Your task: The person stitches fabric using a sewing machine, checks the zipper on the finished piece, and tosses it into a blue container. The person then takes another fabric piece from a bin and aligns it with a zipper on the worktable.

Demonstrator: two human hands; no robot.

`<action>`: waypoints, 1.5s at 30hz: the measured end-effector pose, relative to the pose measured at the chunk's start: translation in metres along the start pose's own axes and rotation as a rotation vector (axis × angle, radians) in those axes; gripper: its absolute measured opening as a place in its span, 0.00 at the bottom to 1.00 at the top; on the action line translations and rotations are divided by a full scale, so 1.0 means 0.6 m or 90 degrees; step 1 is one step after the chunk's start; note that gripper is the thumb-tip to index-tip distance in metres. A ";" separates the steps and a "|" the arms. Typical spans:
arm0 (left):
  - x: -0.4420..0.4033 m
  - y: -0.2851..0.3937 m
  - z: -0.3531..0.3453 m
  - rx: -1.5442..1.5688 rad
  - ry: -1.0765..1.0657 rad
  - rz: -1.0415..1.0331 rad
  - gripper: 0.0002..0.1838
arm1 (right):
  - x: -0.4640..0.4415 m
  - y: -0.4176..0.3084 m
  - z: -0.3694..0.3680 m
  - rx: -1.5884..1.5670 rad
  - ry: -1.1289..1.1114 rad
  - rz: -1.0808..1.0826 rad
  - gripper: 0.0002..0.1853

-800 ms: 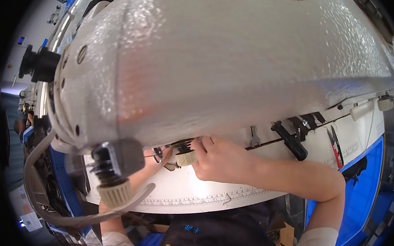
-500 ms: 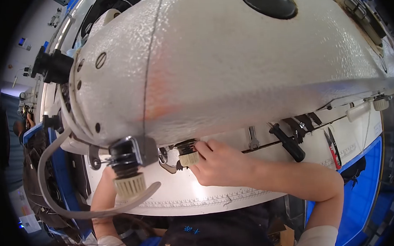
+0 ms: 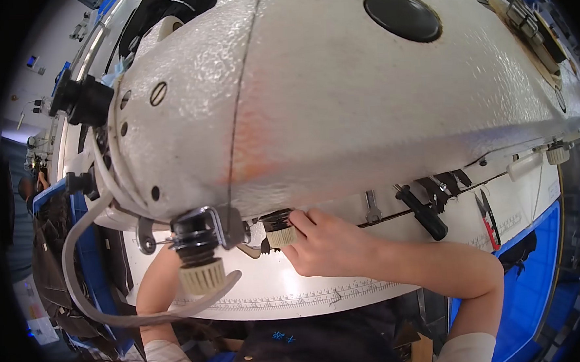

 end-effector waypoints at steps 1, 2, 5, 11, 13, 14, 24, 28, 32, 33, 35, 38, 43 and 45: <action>-0.003 0.005 0.000 0.002 -0.001 -0.001 0.15 | -0.002 0.002 0.004 0.004 0.007 -0.001 0.09; -0.001 0.007 0.002 0.006 -0.005 -0.001 0.15 | -0.002 0.003 0.005 0.002 0.011 -0.003 0.09; -0.009 0.016 -0.003 0.021 -0.011 0.005 0.15 | -0.006 0.005 0.015 -0.011 0.015 -0.017 0.08; -0.010 0.026 -0.006 0.042 -0.019 0.009 0.15 | -0.021 0.012 0.049 0.023 -0.013 -0.040 0.08; -0.011 0.028 -0.005 0.048 -0.023 0.011 0.15 | -0.019 0.010 0.032 0.035 0.000 -0.013 0.08; -0.010 0.028 -0.005 0.050 -0.024 0.012 0.15 | -0.017 0.009 0.030 0.036 0.002 -0.012 0.08; -0.011 0.035 -0.007 0.072 -0.035 0.018 0.16 | -0.025 0.006 0.055 0.058 -0.010 -0.057 0.08; -0.009 0.038 -0.007 0.078 -0.037 0.021 0.16 | -0.029 0.008 0.057 0.073 -0.032 -0.042 0.07; -0.008 0.041 -0.006 0.085 -0.039 0.023 0.16 | -0.018 -0.002 0.028 0.035 -0.065 -0.016 0.07; -0.008 0.041 -0.007 0.085 -0.039 0.024 0.16 | -0.017 -0.003 0.024 0.034 -0.068 -0.017 0.07; -0.005 0.043 -0.007 0.087 -0.038 0.026 0.17 | -0.020 -0.001 0.025 0.055 -0.050 -0.032 0.07; -0.004 0.046 -0.007 0.092 -0.039 0.028 0.17 | -0.017 0.002 0.016 0.063 -0.029 -0.031 0.07; -0.002 0.049 -0.007 0.096 -0.041 0.031 0.17 | -0.013 0.003 0.010 0.039 0.004 -0.021 0.07; -0.003 0.050 -0.008 0.100 -0.042 0.030 0.18 | -0.016 0.010 0.018 0.024 -0.008 -0.042 0.07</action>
Point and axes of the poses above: each hand's wrist, its own x-axis away from the middle knuckle, its own z-axis out of the back of the hand, y = z × x, the point moved 3 cm from there along -x, towards the middle knuckle, and after that the axes turned 4 degrees about -x, right-handed, at the moved point
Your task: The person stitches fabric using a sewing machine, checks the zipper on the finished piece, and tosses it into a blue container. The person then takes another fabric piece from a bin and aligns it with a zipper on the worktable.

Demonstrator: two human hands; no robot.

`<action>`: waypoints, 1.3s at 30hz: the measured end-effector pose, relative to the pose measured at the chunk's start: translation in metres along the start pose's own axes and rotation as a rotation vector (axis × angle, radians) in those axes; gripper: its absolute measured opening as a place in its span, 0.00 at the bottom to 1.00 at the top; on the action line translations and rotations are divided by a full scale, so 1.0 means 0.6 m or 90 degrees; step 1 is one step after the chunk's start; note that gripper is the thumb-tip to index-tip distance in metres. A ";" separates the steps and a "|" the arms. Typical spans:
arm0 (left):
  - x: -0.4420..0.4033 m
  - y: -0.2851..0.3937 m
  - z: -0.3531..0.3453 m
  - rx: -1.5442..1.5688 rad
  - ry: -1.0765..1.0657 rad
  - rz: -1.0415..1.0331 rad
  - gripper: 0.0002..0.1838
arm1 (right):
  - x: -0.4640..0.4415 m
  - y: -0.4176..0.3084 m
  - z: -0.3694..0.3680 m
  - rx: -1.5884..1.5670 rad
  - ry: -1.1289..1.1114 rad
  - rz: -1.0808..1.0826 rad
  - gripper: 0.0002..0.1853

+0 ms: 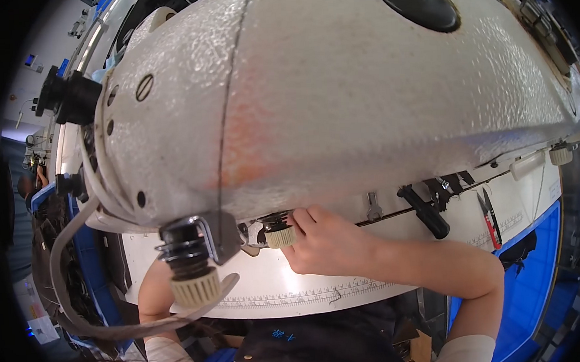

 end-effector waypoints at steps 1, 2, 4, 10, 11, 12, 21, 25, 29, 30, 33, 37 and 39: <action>-0.001 -0.001 -0.001 -0.001 0.000 0.002 0.18 | -0.004 0.002 0.014 -0.007 -0.037 -0.025 0.07; -0.001 0.000 -0.002 0.001 0.000 0.001 0.18 | -0.007 0.004 0.022 -0.013 -0.074 -0.051 0.07; 0.001 0.002 0.000 0.008 -0.002 0.004 0.18 | -0.001 -0.003 0.007 -0.024 -0.043 -0.047 0.08; 0.004 0.007 -0.004 0.016 -0.008 0.007 0.19 | -0.006 0.005 0.017 -0.065 -0.017 -0.031 0.09; 0.004 0.008 -0.005 0.017 -0.008 0.007 0.19 | -0.013 0.014 0.036 -0.079 -0.024 -0.050 0.10; 0.005 0.008 -0.005 0.021 -0.009 0.010 0.19 | -0.012 0.013 0.033 -0.076 -0.025 -0.050 0.10; 0.010 0.018 -0.006 0.048 -0.024 0.024 0.20 | -0.014 0.018 0.032 -0.077 -0.035 -0.070 0.07; 0.014 0.024 -0.007 0.071 -0.039 0.035 0.20 | -0.014 0.019 0.031 -0.081 -0.008 -0.086 0.07; 0.015 0.029 -0.008 0.089 -0.045 0.042 0.21 | -0.011 0.017 0.027 -0.139 0.024 -0.100 0.07; 0.017 0.031 -0.007 0.097 -0.049 0.046 0.21 | -0.012 0.015 0.023 -0.144 0.020 -0.099 0.07; 0.020 0.035 -0.010 0.113 -0.056 0.055 0.21 | -0.012 0.002 0.004 -0.140 0.019 -0.086 0.07; 0.025 0.037 -0.013 0.130 -0.065 0.069 0.22 | -0.009 -0.001 -0.007 -0.097 0.033 -0.075 0.07; 0.028 0.038 -0.014 0.140 -0.069 0.077 0.22 | -0.014 0.003 -0.001 -0.080 0.022 -0.075 0.07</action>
Point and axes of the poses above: each hand's wrist, its own x-axis away from the middle knuckle, its own z-axis out of the back of the hand, y = z × x, the point moved 3 cm from there along -x, towards the middle knuckle, and after that the axes turned 4 degrees about -x, right-handed, at the moved point
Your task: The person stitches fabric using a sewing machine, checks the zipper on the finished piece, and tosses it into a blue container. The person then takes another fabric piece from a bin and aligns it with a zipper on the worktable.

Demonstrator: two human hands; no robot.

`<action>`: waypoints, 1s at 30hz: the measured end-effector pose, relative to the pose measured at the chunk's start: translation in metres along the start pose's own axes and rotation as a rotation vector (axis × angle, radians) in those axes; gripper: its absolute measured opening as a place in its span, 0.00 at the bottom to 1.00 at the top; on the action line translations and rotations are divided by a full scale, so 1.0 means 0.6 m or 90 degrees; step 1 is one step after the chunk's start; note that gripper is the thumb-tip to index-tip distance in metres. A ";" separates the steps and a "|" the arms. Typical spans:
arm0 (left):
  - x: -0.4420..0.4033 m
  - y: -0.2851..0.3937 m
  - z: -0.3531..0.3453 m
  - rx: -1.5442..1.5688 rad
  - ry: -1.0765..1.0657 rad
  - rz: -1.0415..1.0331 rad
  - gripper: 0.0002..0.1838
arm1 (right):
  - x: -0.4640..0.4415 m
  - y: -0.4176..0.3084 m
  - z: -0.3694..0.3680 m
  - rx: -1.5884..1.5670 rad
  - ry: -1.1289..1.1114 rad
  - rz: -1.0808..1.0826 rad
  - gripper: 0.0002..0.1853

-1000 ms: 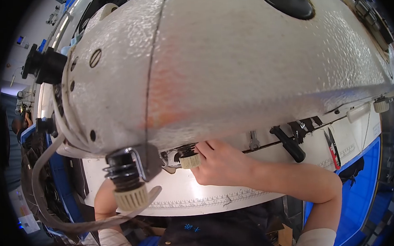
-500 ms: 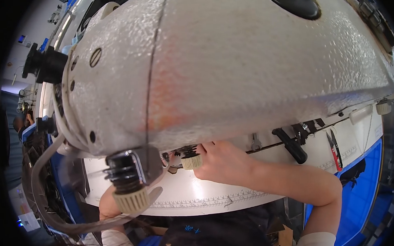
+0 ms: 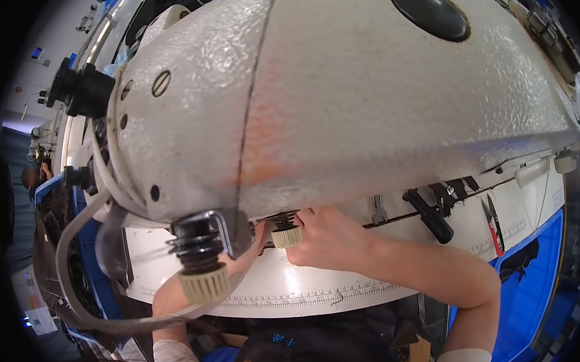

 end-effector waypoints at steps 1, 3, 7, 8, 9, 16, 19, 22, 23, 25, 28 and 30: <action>0.001 0.001 0.000 0.008 0.000 0.008 0.22 | 0.002 0.000 -0.003 0.011 -0.008 0.006 0.07; 0.001 0.000 -0.001 0.040 -0.007 0.031 0.22 | 0.006 0.001 -0.002 0.009 -0.033 0.010 0.07; -0.003 0.003 -0.007 0.054 -0.003 0.039 0.16 | 0.010 0.002 -0.010 -0.001 -0.005 0.019 0.07; -0.004 0.004 -0.008 0.037 0.007 0.024 0.15 | 0.011 0.001 -0.012 -0.008 0.018 0.013 0.07; -0.004 0.005 -0.008 0.018 0.018 0.008 0.14 | 0.007 0.000 -0.010 -0.015 0.041 0.007 0.06; -0.020 0.013 -0.007 -0.250 0.234 -0.071 0.10 | 0.002 0.012 -0.021 0.044 0.119 0.062 0.07; -0.030 0.025 -0.010 -0.341 0.301 -0.074 0.11 | 0.008 0.003 -0.025 0.027 0.066 0.051 0.07; -0.030 0.028 -0.003 -0.348 0.287 -0.107 0.10 | -0.002 0.005 -0.003 0.085 0.016 0.031 0.08; -0.025 0.026 0.003 -0.348 0.285 -0.117 0.10 | -0.004 0.010 0.012 0.090 0.011 0.025 0.08; -0.021 0.023 0.005 -0.352 0.277 -0.135 0.10 | -0.004 0.018 0.031 0.062 0.029 -0.004 0.08; -0.019 0.021 0.009 -0.351 0.271 -0.158 0.10 | 0.001 0.022 0.035 0.019 0.055 -0.037 0.08; -0.020 0.019 0.011 -0.351 0.264 -0.170 0.10 | 0.003 0.020 0.026 -0.003 0.062 -0.046 0.09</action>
Point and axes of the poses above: each hand's wrist, its own x-axis away from the middle knuckle, its own z-axis out of the back of the hand, y = z × x, the point moved 3 cm from there along -x, towards the middle knuckle, and after that the axes turned 4 degrees about -x, right-handed, at the moved point
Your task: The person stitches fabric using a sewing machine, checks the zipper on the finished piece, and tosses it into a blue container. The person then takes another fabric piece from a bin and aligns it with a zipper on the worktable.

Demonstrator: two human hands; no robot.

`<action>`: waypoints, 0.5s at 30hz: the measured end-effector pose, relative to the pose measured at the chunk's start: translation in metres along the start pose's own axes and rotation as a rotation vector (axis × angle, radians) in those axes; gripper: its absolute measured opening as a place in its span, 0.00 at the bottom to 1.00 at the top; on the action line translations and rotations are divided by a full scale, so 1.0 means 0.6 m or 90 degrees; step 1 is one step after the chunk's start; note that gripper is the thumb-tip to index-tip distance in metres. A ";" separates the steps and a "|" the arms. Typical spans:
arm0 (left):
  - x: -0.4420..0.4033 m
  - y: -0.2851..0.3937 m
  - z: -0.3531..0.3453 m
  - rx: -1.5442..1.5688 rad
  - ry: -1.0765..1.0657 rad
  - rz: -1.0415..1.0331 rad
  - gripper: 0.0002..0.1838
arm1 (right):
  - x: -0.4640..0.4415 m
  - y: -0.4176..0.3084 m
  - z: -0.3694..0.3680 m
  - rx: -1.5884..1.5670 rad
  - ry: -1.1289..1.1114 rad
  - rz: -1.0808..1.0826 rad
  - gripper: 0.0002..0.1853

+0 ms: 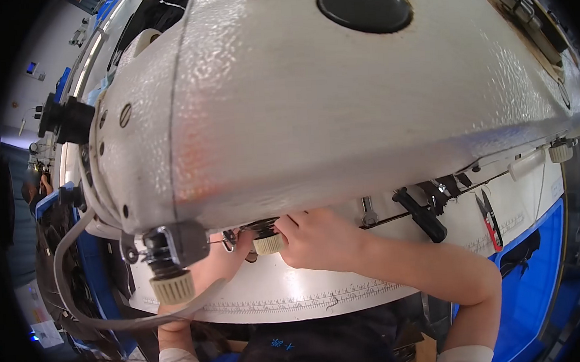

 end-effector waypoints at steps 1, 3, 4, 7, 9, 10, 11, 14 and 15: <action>0.000 0.000 0.000 0.004 -0.001 -0.006 0.10 | 0.000 -0.002 -0.005 -0.007 0.002 0.003 0.09; 0.000 -0.001 0.002 0.005 -0.001 -0.014 0.10 | 0.003 -0.012 -0.015 -0.022 -0.008 0.014 0.09; 0.000 -0.002 0.002 0.007 0.000 -0.019 0.10 | 0.003 -0.015 -0.017 -0.023 -0.016 0.024 0.09; 0.002 -0.003 0.003 0.007 0.006 -0.031 0.11 | 0.004 -0.022 -0.016 -0.019 -0.035 0.041 0.09; 0.004 -0.004 0.003 0.007 0.008 -0.036 0.11 | 0.005 -0.020 -0.016 -0.016 -0.048 0.043 0.09; 0.003 -0.004 0.004 0.007 0.011 -0.039 0.11 | 0.004 -0.020 -0.015 -0.016 -0.054 0.043 0.08; 0.002 -0.005 0.005 0.007 0.012 -0.041 0.11 | 0.001 -0.016 -0.013 -0.013 -0.059 0.040 0.08; 0.003 -0.005 0.007 0.005 0.018 -0.046 0.12 | -0.006 -0.010 -0.011 -0.010 -0.061 0.028 0.08; 0.002 -0.004 0.008 0.004 0.021 -0.051 0.12 | -0.007 -0.009 -0.010 -0.019 -0.051 0.022 0.08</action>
Point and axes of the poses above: each hand's wrist, its own x-axis away from the middle knuckle, its own z-axis out of the back of the hand, y = z × x, the point moved 3 cm from there along -x, towards the middle knuckle, and after that the axes turned 4 degrees about -x, right-handed, at the moved point
